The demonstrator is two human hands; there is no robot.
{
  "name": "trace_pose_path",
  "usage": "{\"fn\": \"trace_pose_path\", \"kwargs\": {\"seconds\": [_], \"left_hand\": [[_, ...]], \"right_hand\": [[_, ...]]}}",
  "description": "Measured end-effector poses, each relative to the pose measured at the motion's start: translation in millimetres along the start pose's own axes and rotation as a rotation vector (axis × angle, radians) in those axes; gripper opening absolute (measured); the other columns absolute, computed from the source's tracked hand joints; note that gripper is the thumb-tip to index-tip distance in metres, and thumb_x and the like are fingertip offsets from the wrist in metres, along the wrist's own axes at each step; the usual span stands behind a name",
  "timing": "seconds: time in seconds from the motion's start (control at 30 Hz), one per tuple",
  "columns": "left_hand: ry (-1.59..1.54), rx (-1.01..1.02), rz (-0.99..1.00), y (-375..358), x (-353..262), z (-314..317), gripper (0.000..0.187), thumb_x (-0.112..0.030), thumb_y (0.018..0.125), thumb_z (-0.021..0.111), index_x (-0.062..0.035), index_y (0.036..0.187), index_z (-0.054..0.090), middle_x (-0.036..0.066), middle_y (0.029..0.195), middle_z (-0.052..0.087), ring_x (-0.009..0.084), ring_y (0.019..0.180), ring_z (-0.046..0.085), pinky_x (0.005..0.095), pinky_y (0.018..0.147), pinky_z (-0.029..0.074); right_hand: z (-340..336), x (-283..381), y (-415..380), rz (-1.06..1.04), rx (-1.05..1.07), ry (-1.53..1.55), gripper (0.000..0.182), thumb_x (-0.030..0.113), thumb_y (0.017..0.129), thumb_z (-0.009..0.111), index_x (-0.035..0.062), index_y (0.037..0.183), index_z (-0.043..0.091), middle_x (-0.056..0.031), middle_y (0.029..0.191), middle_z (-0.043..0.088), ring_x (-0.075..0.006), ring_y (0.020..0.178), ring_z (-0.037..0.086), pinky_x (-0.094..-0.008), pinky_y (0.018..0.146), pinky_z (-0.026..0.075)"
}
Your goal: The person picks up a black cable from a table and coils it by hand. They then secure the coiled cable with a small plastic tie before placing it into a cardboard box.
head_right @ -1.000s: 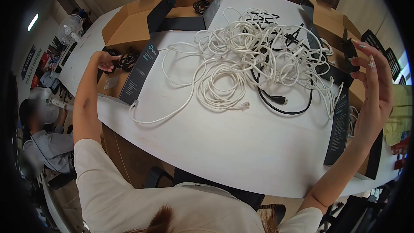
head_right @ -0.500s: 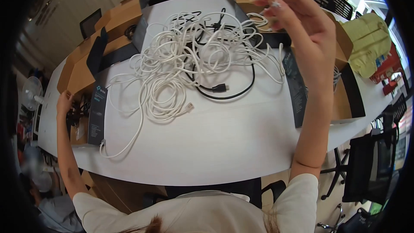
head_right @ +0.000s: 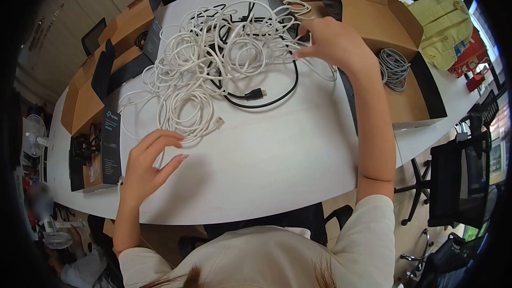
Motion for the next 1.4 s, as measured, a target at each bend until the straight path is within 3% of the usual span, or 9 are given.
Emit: {"fn": "trace_pose_path", "kwargs": {"seconds": [0.3,0.37,0.6,0.7,0.83,1.07,1.17,1.33,1.4], "left_hand": [[0.197,-0.104,0.546,101,-50,77,0.012,-0.009,0.073,0.063,-0.0041,0.075,0.052,0.006,0.074,0.054,0.0229,0.070,0.056,0.0342,0.060,0.045],[0.124,0.034,0.510,124,-55,109,0.013,-0.008,0.073,0.063,-0.0021,0.081,0.056,0.007,0.077,0.055,0.0239,0.076,0.057,0.0330,0.065,0.047],[0.551,-0.037,0.819,178,-36,194,0.013,-0.012,0.073,0.055,-0.0076,0.083,0.062,0.004,0.094,0.055,0.0188,0.092,0.055,0.0361,0.085,0.042],[0.994,0.031,0.655,193,-19,218,0.029,-0.014,0.075,0.055,-0.0101,0.103,0.059,0.003,0.115,0.052,0.0203,0.110,0.046,0.0407,0.094,0.035],[1.188,-0.463,0.654,215,-8,206,0.017,-0.015,0.074,0.058,-0.0138,0.090,0.064,-0.001,0.092,0.056,0.0137,0.088,0.053,0.0400,0.090,0.032],[1.014,-0.666,0.409,235,8,140,0.023,-0.016,0.070,0.062,-0.0108,0.092,0.064,-0.002,0.087,0.057,0.0168,0.085,0.055,0.0381,0.071,0.042],[1.052,-0.569,0.389,236,14,114,0.027,-0.014,0.069,0.063,-0.0106,0.095,0.063,-0.002,0.092,0.055,0.0175,0.084,0.056,0.0384,0.072,0.042],[0.761,-0.390,0.182,251,50,71,0.059,-0.005,0.065,0.062,-0.0096,0.122,0.046,0.008,0.113,0.050,0.0265,0.096,0.055,0.0388,0.072,0.051],[0.712,-0.382,0.121,251,62,60,0.062,-0.008,0.066,0.065,-0.0102,0.124,0.044,0.008,0.116,0.048,0.0278,0.098,0.054,0.0395,0.073,0.051]], "right_hand": [[46,-16,12,0.148,0.210,-0.343,0.069,0.031,0.043,0.085,0.0032,0.098,0.054,-0.0124,0.089,0.063,-0.0297,0.087,0.061,-0.0364,0.072,0.050],[46,-6,10,0.117,0.083,-0.368,0.020,0.014,0.064,0.072,0.0041,0.081,0.067,-0.0120,0.089,0.066,-0.0251,0.084,0.065,-0.0332,0.069,0.051],[60,-3,23,0.063,-0.173,-0.395,0.014,0.011,0.066,0.066,0.0082,0.079,0.068,-0.0102,0.082,0.066,-0.0239,0.076,0.066,-0.0311,0.060,0.052],[47,11,18,-0.076,-0.441,-0.334,0.005,0.008,0.069,0.059,0.0049,0.071,0.063,-0.0126,0.071,0.063,-0.0256,0.067,0.065,-0.0340,0.054,0.050],[25,37,9,-0.149,-0.495,-0.241,0.004,0.007,0.068,0.060,0.0046,0.072,0.060,-0.0111,0.073,0.060,-0.0261,0.066,0.064,-0.0337,0.054,0.049],[-19,78,-20,-0.441,-0.924,-0.197,0.022,0.009,0.070,0.063,0.0074,0.091,0.058,-0.0023,0.083,0.053,-0.0175,0.080,0.054,-0.0293,0.066,0.044],[-34,75,-28,-0.487,-1.131,-0.034,0.013,0.009,0.063,0.061,0.0093,0.074,0.055,-0.0017,0.075,0.049,-0.0177,0.074,0.051,-0.0274,0.061,0.043],[14,63,-5,-0.352,-0.320,0.181,0.043,0.041,0.071,0.068,0.0000,0.061,0.061,-0.0135,0.057,0.058,-0.0298,0.059,0.060,-0.0379,0.056,0.048],[63,74,-6,-0.344,0.299,0.122,0.046,0.047,0.071,0.066,0.0020,0.083,0.063,-0.0132,0.080,0.064,-0.0277,0.079,0.061,-0.0368,0.068,0.048]]}}
Point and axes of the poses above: each hand's wrist, its own y-axis towards the middle knuckle, its own z-axis out of the palm, x = y × z, the point moved 7 cm from there along y, towards the middle knuckle
